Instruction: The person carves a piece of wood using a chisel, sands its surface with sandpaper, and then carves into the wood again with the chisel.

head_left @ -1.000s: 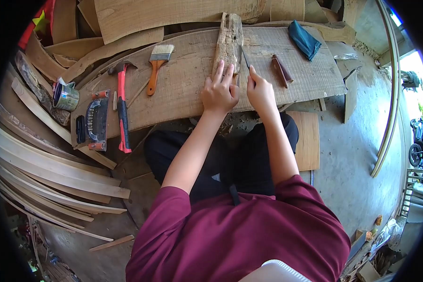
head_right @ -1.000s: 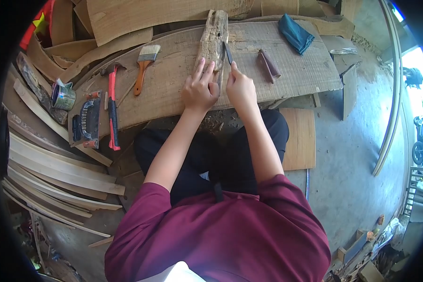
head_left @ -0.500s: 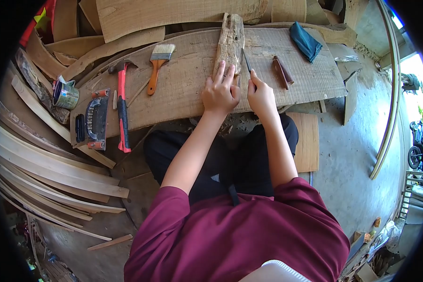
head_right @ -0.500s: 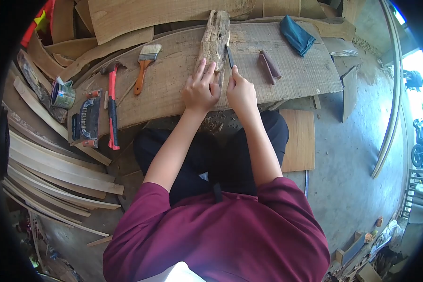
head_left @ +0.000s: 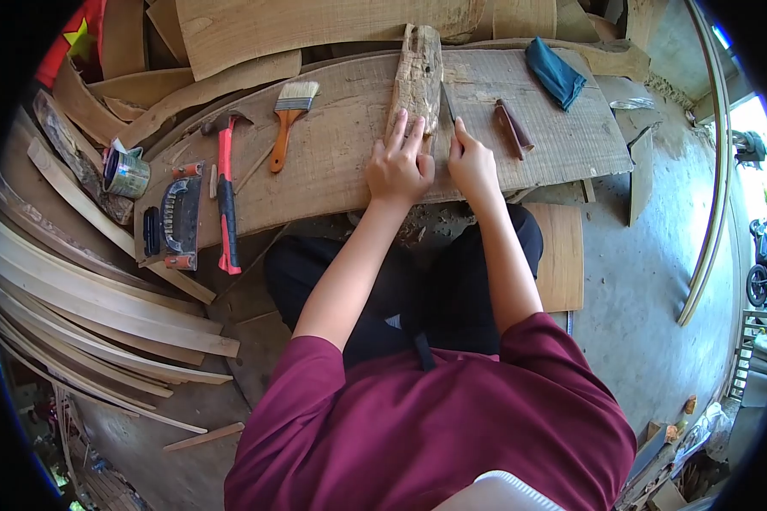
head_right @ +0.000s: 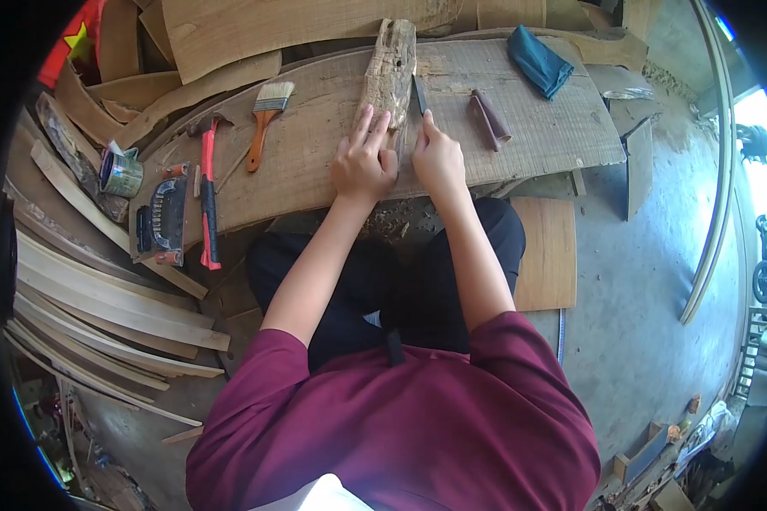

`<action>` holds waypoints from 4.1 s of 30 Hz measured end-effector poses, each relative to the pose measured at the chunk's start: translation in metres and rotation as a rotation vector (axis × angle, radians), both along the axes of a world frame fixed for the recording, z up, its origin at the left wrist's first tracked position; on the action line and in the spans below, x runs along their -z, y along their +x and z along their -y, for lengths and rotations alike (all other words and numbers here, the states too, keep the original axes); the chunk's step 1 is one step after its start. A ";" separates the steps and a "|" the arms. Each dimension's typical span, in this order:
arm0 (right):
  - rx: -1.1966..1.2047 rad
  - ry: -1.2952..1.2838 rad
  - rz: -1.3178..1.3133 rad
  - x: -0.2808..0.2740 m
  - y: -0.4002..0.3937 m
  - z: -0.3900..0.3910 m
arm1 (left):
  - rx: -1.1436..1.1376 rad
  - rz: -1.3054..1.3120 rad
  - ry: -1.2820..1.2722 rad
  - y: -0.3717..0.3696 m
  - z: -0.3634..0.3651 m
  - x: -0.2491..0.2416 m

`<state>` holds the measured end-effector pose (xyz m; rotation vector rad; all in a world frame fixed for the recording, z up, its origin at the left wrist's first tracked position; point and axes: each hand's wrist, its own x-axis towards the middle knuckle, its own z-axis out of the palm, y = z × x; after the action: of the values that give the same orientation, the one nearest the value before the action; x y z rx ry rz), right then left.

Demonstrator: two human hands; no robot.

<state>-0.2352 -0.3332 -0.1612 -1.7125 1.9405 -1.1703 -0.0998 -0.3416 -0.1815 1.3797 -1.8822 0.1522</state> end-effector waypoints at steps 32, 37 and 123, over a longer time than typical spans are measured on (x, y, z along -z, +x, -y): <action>0.035 0.048 0.029 -0.001 0.007 -0.005 | 0.002 -0.004 0.028 -0.001 -0.002 -0.003; 0.008 0.014 0.054 0.001 0.006 -0.021 | 0.000 -0.011 0.008 -0.002 -0.001 -0.001; 0.099 0.042 0.902 -0.032 -0.048 -0.153 | 0.468 -0.522 -0.109 -0.023 -0.077 0.009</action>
<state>-0.2831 -0.1803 -0.1290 -0.8085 1.4483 -1.5510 -0.1229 -0.2650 -0.1909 0.7749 -1.6612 -0.3074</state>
